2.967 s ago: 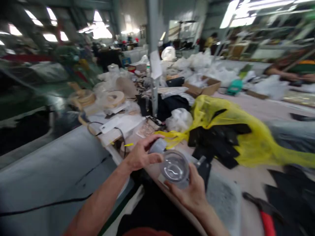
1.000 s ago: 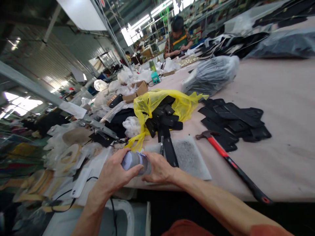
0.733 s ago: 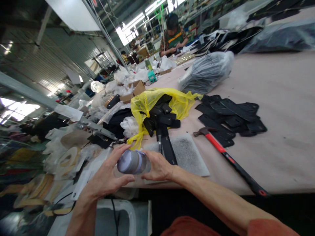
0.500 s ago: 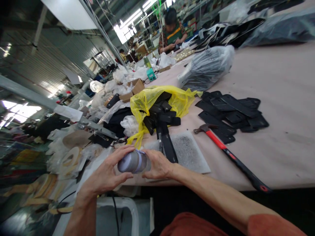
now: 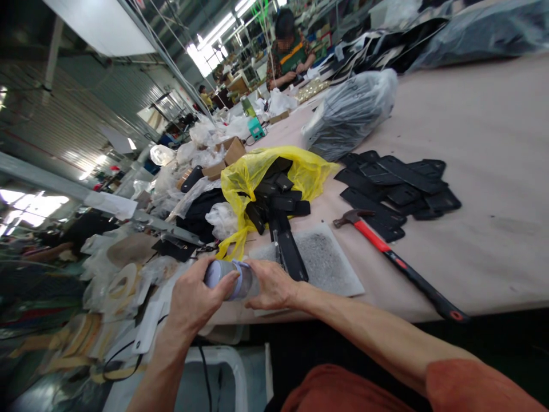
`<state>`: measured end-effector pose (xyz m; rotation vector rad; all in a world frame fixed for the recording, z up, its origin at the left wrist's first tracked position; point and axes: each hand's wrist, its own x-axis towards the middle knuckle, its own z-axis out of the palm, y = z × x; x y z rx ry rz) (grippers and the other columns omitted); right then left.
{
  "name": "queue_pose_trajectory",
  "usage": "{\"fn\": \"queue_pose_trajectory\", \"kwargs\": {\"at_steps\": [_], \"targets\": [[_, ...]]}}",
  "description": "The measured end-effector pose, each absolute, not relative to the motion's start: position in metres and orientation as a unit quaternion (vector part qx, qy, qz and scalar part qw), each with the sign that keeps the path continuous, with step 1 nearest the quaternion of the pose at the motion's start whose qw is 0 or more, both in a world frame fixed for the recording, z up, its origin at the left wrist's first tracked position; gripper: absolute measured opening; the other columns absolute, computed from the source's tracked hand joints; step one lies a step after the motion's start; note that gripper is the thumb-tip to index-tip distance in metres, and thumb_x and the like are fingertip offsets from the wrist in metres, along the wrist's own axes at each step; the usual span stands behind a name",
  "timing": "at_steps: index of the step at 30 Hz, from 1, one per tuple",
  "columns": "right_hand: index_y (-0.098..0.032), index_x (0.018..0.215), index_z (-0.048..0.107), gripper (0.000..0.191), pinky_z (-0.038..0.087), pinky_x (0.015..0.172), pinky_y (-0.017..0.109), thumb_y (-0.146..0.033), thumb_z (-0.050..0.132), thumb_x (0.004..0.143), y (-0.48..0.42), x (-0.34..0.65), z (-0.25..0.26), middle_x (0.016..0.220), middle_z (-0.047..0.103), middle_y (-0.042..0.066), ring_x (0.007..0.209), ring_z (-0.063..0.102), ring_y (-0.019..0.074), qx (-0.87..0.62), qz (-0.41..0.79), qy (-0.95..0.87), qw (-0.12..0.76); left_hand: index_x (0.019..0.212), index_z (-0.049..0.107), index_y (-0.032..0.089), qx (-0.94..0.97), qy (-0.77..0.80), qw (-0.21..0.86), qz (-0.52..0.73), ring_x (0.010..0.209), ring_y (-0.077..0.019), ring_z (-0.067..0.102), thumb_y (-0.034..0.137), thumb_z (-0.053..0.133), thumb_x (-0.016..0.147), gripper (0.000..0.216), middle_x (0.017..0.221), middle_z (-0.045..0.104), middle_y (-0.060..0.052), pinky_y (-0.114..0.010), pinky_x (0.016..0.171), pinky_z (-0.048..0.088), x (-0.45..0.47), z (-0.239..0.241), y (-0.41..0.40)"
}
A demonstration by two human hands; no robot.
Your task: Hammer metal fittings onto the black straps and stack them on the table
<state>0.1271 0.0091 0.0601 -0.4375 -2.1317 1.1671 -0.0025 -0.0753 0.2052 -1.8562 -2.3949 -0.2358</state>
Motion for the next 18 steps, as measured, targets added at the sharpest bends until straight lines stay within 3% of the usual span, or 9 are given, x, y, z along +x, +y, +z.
{"fn": "queue_pose_trajectory", "kwargs": {"at_steps": [3, 8, 10, 13, 18], "targets": [[-0.016, 0.122, 0.048, 0.081, 0.049, 0.086, 0.043, -0.039, 0.083, 0.054, 0.009, 0.127, 0.061, 0.11, 0.065, 0.013, 0.098, 0.063, 0.0333, -0.171, 0.437, -0.823, 0.32, 0.105, 0.062, 0.018, -0.599, -0.799, 0.027, -0.049, 0.089, -0.0283, 0.066, 0.059, 0.058, 0.083, 0.047, 0.094, 0.068, -0.009, -0.04, 0.079, 0.052, 0.0, 0.213, -0.074], [-0.014, 0.127, 0.046, 0.081, 0.048, 0.089, 0.042, -0.037, 0.081, 0.057, 0.009, 0.13, 0.065, 0.115, 0.065, 0.015, 0.103, 0.063, 0.0331, -0.172, 0.43, -0.83, 0.31, 0.136, 0.047, 0.022, -0.693, -0.707, -0.127, -0.067, 0.124, -0.0304, 0.053, 0.042, 0.074, 0.074, 0.071, 0.137, 0.054, -0.012, -0.047, 0.104, 0.046, -0.014, 0.231, -0.078], [-0.014, 0.126, 0.046, 0.081, 0.048, 0.088, 0.042, -0.037, 0.081, 0.057, 0.01, 0.131, 0.065, 0.115, 0.065, 0.015, 0.103, 0.064, 0.0333, -0.171, 0.432, -0.828, 0.313, 0.141, 0.043, 0.024, -0.711, -0.68, -0.163, -0.077, 0.132, -0.0308, 0.047, 0.033, 0.076, 0.071, 0.078, 0.144, 0.048, -0.011, -0.049, 0.111, 0.04, -0.021, 0.235, -0.079], [-0.015, 0.124, 0.047, 0.079, 0.049, 0.087, 0.042, -0.036, 0.081, 0.056, 0.011, 0.131, 0.065, 0.114, 0.065, 0.014, 0.101, 0.064, 0.0332, -0.17, 0.434, -0.827, 0.314, 0.139, 0.047, 0.026, -0.703, -0.681, -0.187, -0.09, 0.129, -0.0296, 0.05, 0.027, 0.075, 0.072, 0.073, 0.14, 0.053, -0.01, -0.049, 0.109, 0.042, -0.027, 0.236, -0.078], [-0.013, 0.125, 0.046, 0.079, 0.05, 0.085, 0.043, -0.034, 0.08, 0.057, 0.011, 0.131, 0.065, 0.114, 0.065, 0.015, 0.101, 0.064, 0.0339, -0.175, 0.43, -0.829, 0.313, 0.132, 0.053, 0.025, -0.694, -0.699, -0.148, -0.086, 0.121, -0.0288, 0.057, 0.035, 0.08, 0.069, 0.07, 0.132, 0.059, -0.009, -0.047, 0.104, 0.047, -0.023, 0.231, -0.074]]}}
